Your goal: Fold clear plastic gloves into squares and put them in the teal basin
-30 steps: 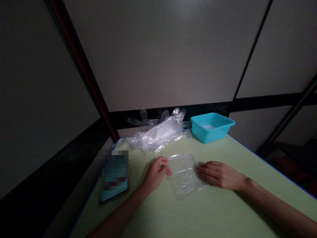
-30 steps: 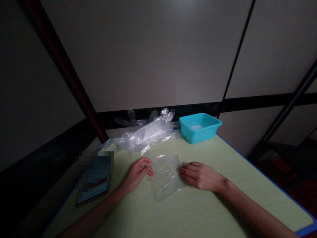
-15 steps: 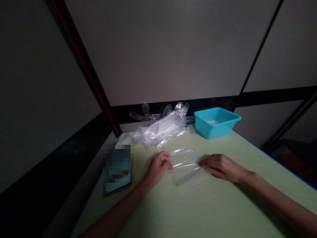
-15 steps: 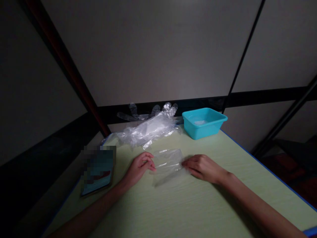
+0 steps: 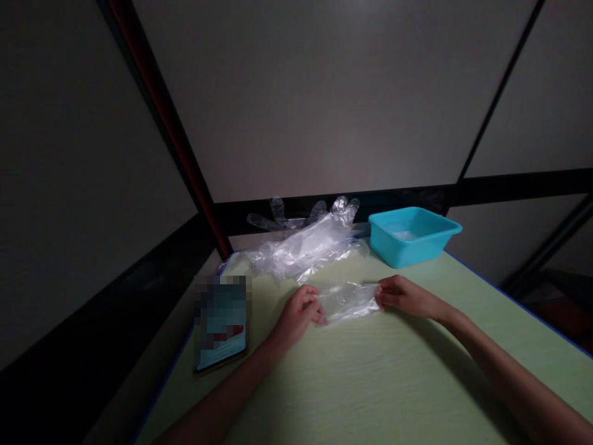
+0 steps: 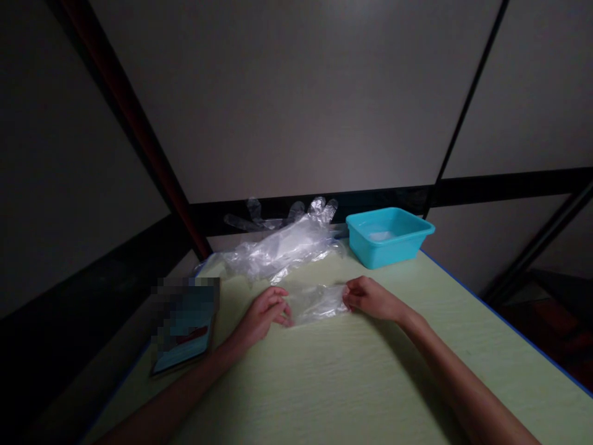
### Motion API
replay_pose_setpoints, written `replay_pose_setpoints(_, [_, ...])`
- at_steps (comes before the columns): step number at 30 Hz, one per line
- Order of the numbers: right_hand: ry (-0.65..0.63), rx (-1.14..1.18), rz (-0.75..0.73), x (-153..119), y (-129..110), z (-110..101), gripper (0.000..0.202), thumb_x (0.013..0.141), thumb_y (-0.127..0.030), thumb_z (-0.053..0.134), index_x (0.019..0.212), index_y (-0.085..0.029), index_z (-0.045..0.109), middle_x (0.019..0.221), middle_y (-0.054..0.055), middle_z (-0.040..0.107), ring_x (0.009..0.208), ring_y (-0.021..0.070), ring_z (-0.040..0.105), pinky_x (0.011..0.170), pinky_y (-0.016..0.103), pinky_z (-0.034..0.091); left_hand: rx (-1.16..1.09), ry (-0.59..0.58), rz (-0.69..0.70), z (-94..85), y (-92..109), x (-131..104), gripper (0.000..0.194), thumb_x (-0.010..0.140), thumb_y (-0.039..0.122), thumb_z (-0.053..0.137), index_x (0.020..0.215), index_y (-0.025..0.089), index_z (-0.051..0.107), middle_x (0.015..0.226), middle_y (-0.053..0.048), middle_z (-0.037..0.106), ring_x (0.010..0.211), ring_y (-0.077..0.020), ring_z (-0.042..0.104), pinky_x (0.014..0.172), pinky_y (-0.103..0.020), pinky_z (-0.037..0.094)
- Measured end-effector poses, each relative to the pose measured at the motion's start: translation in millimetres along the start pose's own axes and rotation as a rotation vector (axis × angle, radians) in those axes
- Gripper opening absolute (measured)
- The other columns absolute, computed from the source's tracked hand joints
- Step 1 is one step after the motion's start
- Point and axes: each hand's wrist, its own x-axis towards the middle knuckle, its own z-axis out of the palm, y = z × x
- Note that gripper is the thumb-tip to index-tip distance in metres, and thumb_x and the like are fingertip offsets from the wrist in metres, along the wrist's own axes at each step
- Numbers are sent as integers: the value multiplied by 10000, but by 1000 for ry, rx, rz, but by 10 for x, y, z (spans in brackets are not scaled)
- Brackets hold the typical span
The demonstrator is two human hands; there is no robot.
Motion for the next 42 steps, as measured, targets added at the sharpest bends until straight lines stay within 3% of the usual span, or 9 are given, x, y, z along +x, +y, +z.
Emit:
replay_pose_setpoints(5, [123,-61,65,45,28,99,153,697,-227,472,590,-137,535,503,5,537,458,109,464,436,216,333,78,61,-116,10,120,-2,198,657,195,452,848,178,404,626,36,552,503,-112,586,393,-152,353])
replay_pose_setpoints(7, [177,-44,108,60,24,133,158,679,-178,469,781,-114,571,517,-2,564,454,116,490,431,211,344,80,72,-128,14,133,3,203,660,190,452,855,178,398,622,34,555,504,-113,584,381,-148,340])
replay_pose_setpoints(10, [265,-53,184,67,-2,162,377,652,-117,476,1026,-90,513,524,-11,596,471,128,534,451,207,368,77,82,-142,19,128,11,201,656,176,448,847,176,388,600,37,553,492,-114,577,374,-150,333])
replay_pose_setpoints(21, [430,-454,145,46,-44,300,208,695,-143,496,896,-158,548,598,16,606,531,145,540,490,224,340,155,53,-181,-26,100,35,239,638,206,457,866,187,386,649,22,569,532,-134,616,288,-129,146])
replay_pose_setpoints(28, [436,-490,-101,46,43,277,331,720,-134,473,1048,-119,519,986,109,569,751,168,550,695,270,426,174,30,-195,-39,113,46,223,659,218,452,865,191,372,656,29,552,573,-139,636,286,-125,156])
replay_pose_setpoints(31, [418,-455,-133,57,94,257,342,722,-131,474,1060,-117,518,986,110,577,817,189,543,768,308,422,169,35,-198,-38,122,50,213,662,214,450,857,190,369,660,27,551,568,-139,636,284,-123,147])
replay_pose_setpoints(36, [409,-419,-142,59,107,256,331,721,-123,475,1048,-113,519,950,104,581,799,186,545,760,313,426,140,109,-201,-54,108,48,208,657,195,453,842,191,357,654,24,550,535,-137,627,270,-121,139])
replay_pose_setpoints(42, [409,-387,-130,57,85,263,340,713,-115,477,1052,-130,512,925,86,575,760,170,544,723,300,429,53,177,-118,-60,130,56,180,638,174,486,774,185,370,619,47,504,522,-111,582,383,-155,394])
